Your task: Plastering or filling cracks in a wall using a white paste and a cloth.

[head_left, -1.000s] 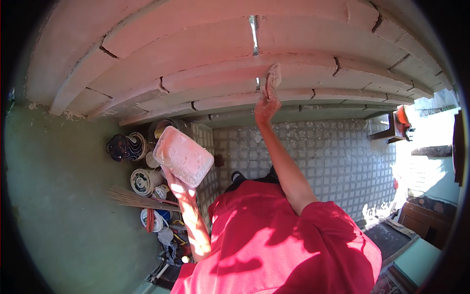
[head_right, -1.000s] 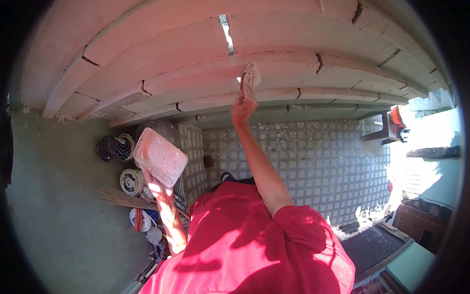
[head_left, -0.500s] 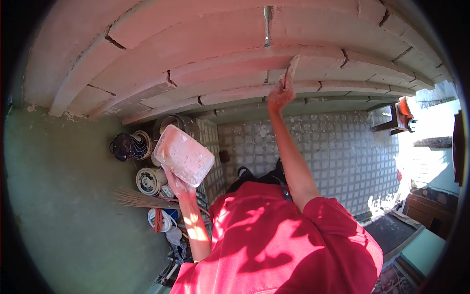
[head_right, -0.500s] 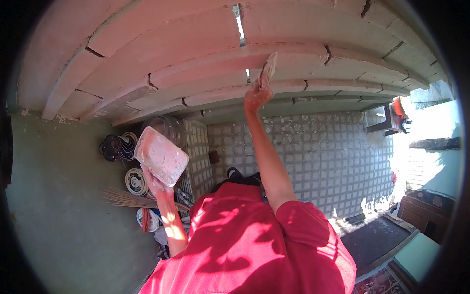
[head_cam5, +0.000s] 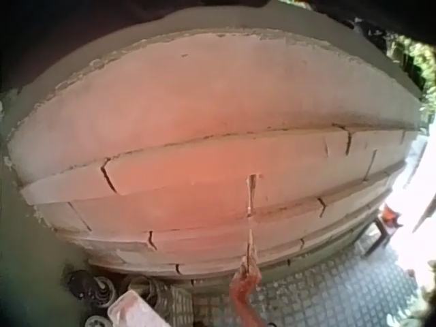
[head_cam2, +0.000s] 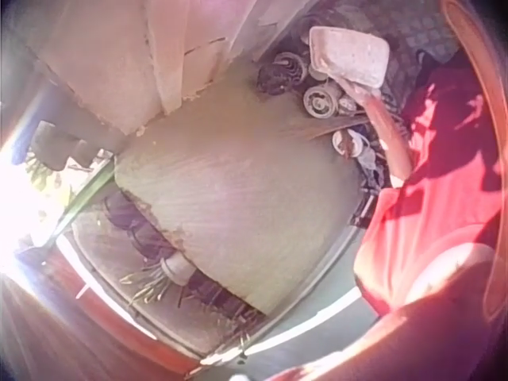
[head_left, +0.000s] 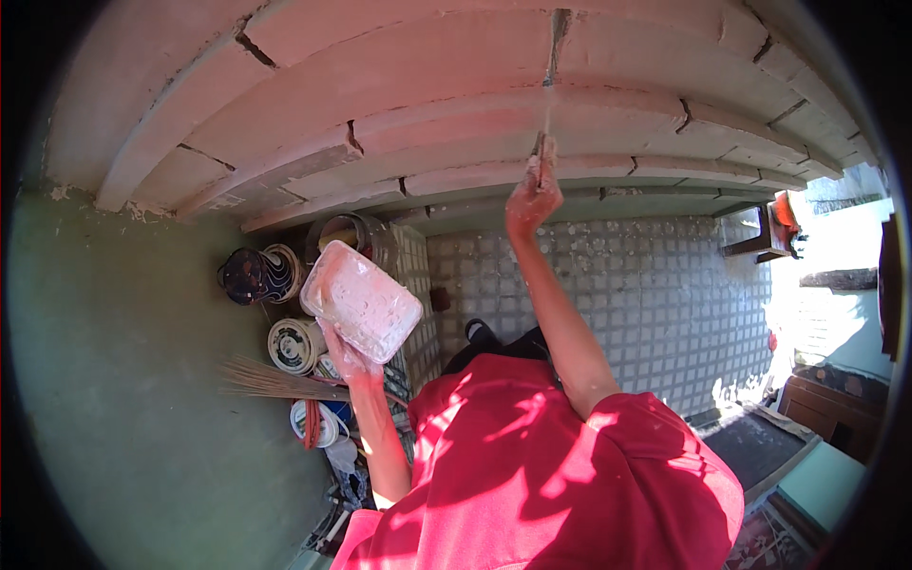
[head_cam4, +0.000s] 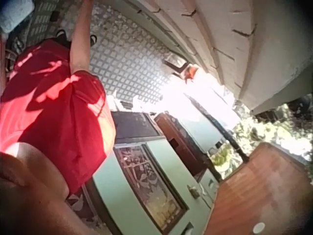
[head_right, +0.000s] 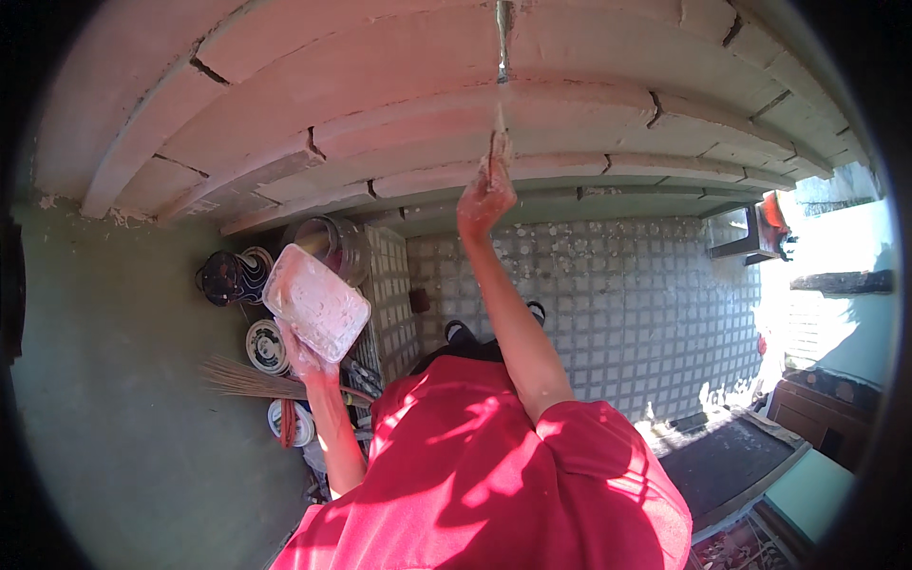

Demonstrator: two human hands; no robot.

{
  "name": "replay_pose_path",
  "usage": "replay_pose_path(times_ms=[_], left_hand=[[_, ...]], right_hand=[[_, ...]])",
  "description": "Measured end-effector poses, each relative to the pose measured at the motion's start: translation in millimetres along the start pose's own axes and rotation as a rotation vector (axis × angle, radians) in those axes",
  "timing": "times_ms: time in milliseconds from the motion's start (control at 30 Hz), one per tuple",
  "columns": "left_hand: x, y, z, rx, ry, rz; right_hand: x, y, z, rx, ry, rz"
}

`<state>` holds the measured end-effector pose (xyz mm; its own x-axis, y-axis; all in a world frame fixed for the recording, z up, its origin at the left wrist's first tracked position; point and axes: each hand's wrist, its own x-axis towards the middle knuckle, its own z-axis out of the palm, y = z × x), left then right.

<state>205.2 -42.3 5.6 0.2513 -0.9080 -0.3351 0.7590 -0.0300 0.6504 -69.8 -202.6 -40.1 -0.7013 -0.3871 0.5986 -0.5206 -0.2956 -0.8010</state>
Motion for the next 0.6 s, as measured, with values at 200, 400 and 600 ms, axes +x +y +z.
replay_pose_path(times_ms=[200,400,600], left_hand=[[4.5,2.4,-9.1,-0.012,-0.018,-0.020],[9.2,7.6,-2.1,0.040,0.014,-0.031],[10.1,13.6,14.0,0.054,-0.032,-0.041]], right_hand=[[-8.6,29.9,29.5,-0.003,-0.181,0.035],[-34.7,-11.1,28.7,0.130,-0.281,-0.129],[42.0,55.1,-16.7,-0.114,0.080,0.116]])
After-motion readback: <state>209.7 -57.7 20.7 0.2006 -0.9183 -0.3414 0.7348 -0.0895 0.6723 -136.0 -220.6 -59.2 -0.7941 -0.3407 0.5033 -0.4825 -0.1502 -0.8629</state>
